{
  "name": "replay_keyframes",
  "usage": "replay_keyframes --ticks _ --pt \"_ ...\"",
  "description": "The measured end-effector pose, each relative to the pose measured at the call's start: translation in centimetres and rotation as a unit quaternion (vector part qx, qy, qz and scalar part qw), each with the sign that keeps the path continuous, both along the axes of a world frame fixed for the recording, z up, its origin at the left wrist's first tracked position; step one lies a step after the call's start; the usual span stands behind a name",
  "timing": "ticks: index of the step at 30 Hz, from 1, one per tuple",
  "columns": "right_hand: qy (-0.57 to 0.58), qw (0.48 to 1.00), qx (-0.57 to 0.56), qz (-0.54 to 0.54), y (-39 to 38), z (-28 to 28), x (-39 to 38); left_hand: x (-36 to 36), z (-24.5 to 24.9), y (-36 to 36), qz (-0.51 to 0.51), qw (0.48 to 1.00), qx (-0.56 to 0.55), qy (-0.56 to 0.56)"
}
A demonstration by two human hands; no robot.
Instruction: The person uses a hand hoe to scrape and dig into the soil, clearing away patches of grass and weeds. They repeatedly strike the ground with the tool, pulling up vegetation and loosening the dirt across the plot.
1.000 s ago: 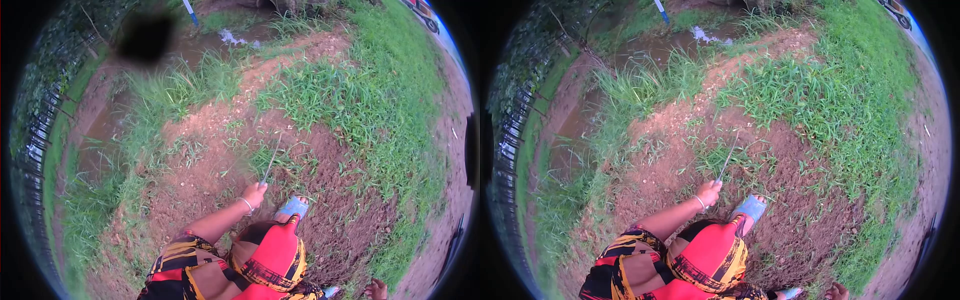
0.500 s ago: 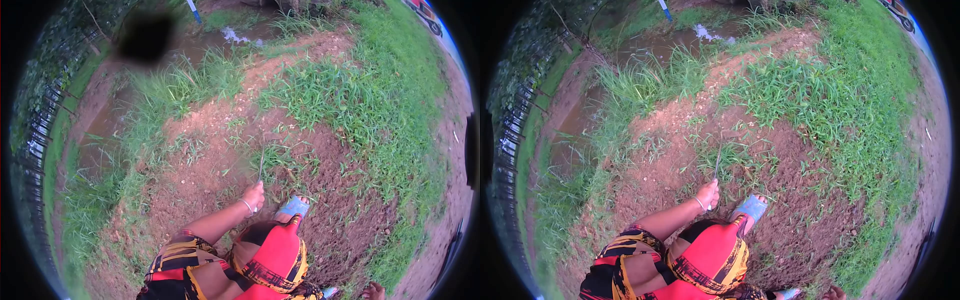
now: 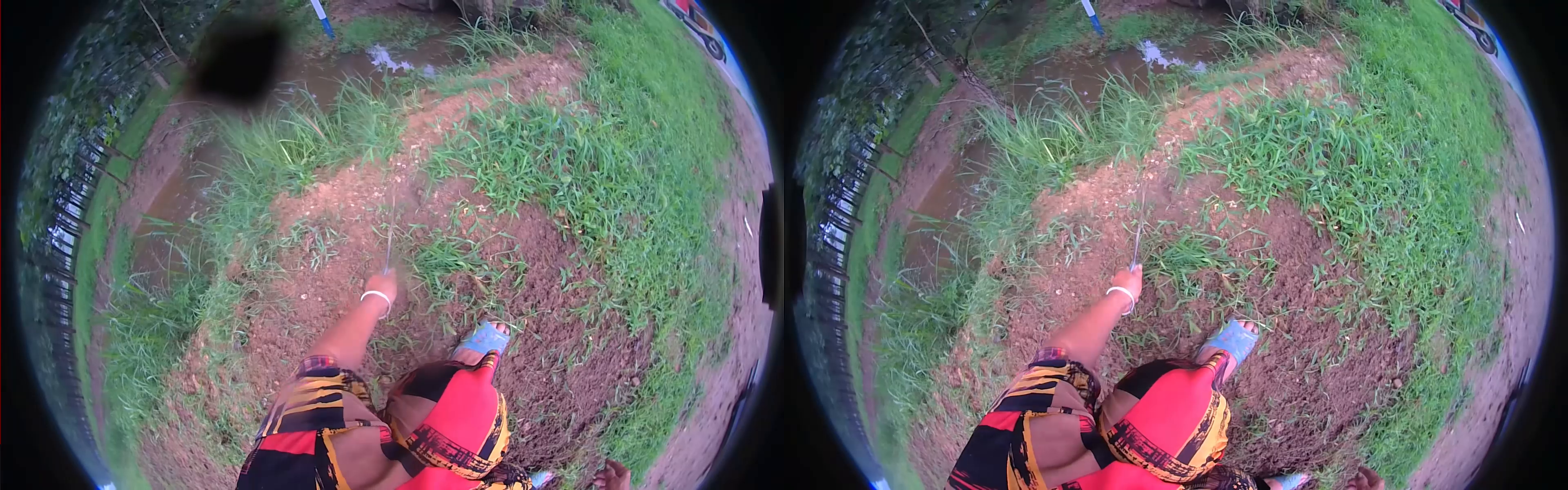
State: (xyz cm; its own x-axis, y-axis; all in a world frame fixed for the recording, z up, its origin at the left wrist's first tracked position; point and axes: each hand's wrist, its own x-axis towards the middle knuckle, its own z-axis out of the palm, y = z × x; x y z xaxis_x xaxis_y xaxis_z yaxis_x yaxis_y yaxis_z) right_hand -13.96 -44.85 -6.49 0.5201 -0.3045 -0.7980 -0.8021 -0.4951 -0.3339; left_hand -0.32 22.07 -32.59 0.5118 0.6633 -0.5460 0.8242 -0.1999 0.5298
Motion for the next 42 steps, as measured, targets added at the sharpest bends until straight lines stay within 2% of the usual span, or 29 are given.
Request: replay_keyframes --ticks 1,3,5,7,8,10,12,14,15,16,18,19,20,21,23,24,25,28,30,31,33,34,36,39,40,42 --pt "-0.003 1.0 0.005 0.009 -0.1 0.2 -0.2 -2.5 -1.6 -0.3 -0.033 0.999 0.034 0.007" --pt "-0.006 1.0 0.011 0.017 0.0 0.2 -0.9 -4.8 1.6 -1.5 -0.044 0.998 0.038 0.007" --pt "-0.026 0.999 0.028 -0.012 0.0 0.4 -1.0 -5.7 5.9 -2.6 0.052 0.994 -0.097 0.008" --pt "-0.031 0.999 0.024 0.004 -0.6 0.0 -1.7 -4.1 6.3 -0.8 0.079 0.993 -0.062 -0.067" --pt "-0.034 0.999 0.02 0.017 -0.8 -0.1 -1.9 -2.7 3.8 1.3 0.07 0.987 0.037 -0.143" --pt "-0.027 1.0 0.014 0.003 -0.1 0.6 -2.2 1.1 2.4 4.2 0.088 0.965 0.126 -0.211" --pt "-0.014 1.0 0.006 -0.017 0.4 1.3 -2.6 3.9 4.6 4.5 0.113 0.967 0.115 -0.199" --pt "0.006 0.998 -0.044 0.041 0.7 1.7 -2.9 5.1 6.3 3.0 0.191 0.972 -0.041 -0.131" --pt "0.012 0.997 -0.045 0.06 -0.1 1.4 -3.5 4.6 5.0 2.4 0.165 0.981 -0.084 -0.058" --pt "0.014 0.997 -0.047 0.059 -1.0 1.0 -4.0 3.2 4.0 0.6 0.16 0.978 -0.128 -0.041" --pt "0.003 0.998 -0.029 0.047 -2.0 0.4 -4.9 -0.1 1.9 -1.1 0.158 0.978 -0.127 -0.057" --pt "0.058 0.987 -0.095 0.112 1.1 2.8 -3.1 -2.6 -1.1 -1.1 0.034 0.997 -0.021 -0.063" --pt "0.059 0.987 -0.097 0.112 0.1 2.4 -3.9 -4.0 -1.2 -1.3 -0.031 0.997 0.029 -0.066" --pt "-0.003 0.995 -0.073 0.067 -1.4 1.2 -4.6 -5.5 -1.3 -1.5 -0.092 0.99 0.084 -0.069" --pt "-0.11 0.993 -0.027 -0.018 -3.0 -0.7 -5.8 -7.1 2.4 -2.7 -0.103 0.989 0.035 -0.097" --pt "-0.114 0.993 -0.03 -0.022 -2.8 -0.4 -6.2 -7.3 2.9 -3.0 -0.107 0.988 0.033 -0.102" --pt "-0.122 0.992 -0.023 -0.012 -2.2 0.0 -6.2 -7.1 3.6 -3.1 -0.118 0.972 0.061 -0.196" --pt "-0.137 0.99 -0.035 0.022 -1.1 0.6 -7.0 -7.5 7.3 -4.4 -0.123 0.945 0.053 -0.297" --pt "-0.194 0.979 -0.025 0.05 -2.2 -0.4 -8.3 -9.2 9.5 -5.7 -0.188 0.932 0.136 -0.279" --pt "-0.189 0.979 -0.029 0.066 -1.7 0.2 -8.6 -11.0 9.2 -5.8 -0.214 0.955 0.093 -0.181" --pt "-0.199 0.978 -0.03 0.06 -1.8 0.6 -10.0 -16.9 8.5 -5.4 -0.32 0.946 0.03 -0.041" --pt "-0.206 0.976 -0.03 0.059 -1.8 0.7 -10.5 -20.9 6.1 -4.7 -0.327 0.945 0.027 -0.017" --pt "-0.211 0.975 -0.039 0.055 -2.0 1.5 -11.9 -25.4 8.9 -3.7 -0.352 0.935 0.018 0.048" --pt "-0.222 0.974 -0.035 0.024 -2.8 1.3 -13.8 -28.5 10.2 -2.2 -0.331 0.942 -0.001 0.052" --pt "-0.205 0.977 -0.057 0.031 -2.8 1.7 -14.4 -28.2 10.2 -2.1 -0.332 0.942 0.001 0.048" --pt "-0.191 0.978 -0.08 0.036 -2.9 1.7 -15.3 -25.0 10.0 -2.2 -0.288 0.952 0.074 -0.077"
